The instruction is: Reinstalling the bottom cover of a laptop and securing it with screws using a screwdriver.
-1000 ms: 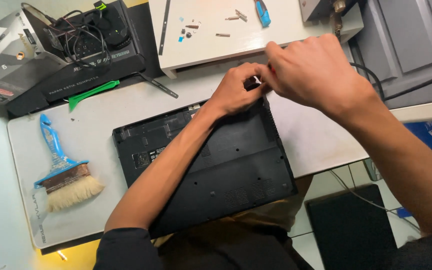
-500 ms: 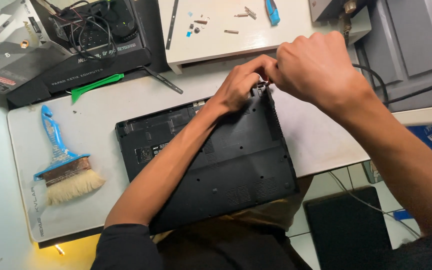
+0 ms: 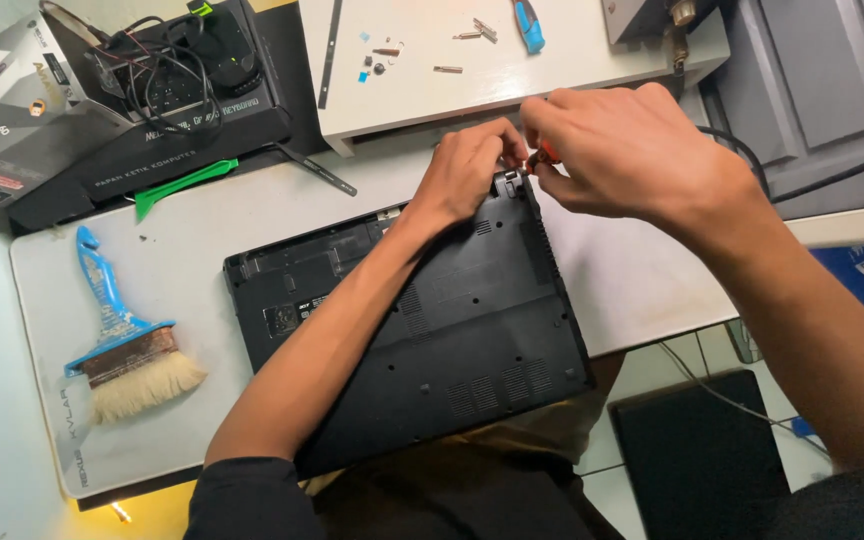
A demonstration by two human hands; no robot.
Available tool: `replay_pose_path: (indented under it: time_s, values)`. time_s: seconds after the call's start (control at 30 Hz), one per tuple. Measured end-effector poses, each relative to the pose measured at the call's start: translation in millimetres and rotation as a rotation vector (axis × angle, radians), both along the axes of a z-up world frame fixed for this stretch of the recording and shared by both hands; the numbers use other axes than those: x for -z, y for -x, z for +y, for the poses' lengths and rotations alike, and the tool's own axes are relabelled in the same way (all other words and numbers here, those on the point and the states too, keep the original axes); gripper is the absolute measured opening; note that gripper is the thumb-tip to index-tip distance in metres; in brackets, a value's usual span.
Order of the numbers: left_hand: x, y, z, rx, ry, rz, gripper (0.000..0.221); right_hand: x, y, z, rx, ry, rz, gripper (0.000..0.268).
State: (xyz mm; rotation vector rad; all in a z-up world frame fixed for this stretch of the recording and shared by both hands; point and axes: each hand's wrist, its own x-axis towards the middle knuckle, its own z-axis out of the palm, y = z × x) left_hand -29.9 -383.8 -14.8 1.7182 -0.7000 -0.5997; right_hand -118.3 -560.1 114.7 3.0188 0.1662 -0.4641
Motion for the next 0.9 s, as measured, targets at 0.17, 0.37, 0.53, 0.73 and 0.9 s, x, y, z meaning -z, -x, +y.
replay_pose_path:
  time_s: [0.17, 0.37, 0.53, 0.73, 0.9]
  values:
    - [-3, 1, 4, 0.018, -0.053, -0.032, 0.040, 38, -7, -14, -0.125, 0.165, -0.160, 0.038]
    - [2, 0, 5, 0.016, -0.038, -0.104, 0.039, 19, -23, -1, -0.046, 0.081, 0.032, 0.037]
    - [-7, 0, 6, 0.027, -0.043, -0.052, 0.041, 11, -26, -9, 0.039, 0.043, 0.097, 0.046]
    - [0, -1, 5, 0.028, -0.062, -0.084, 0.041, 10, -22, -1, -0.003, -0.002, 0.043, 0.031]
    - [5, -1, 5, 0.020, -0.037, -0.120, 0.037, 12, -31, 8, 0.041, 0.059, 0.029, 0.042]
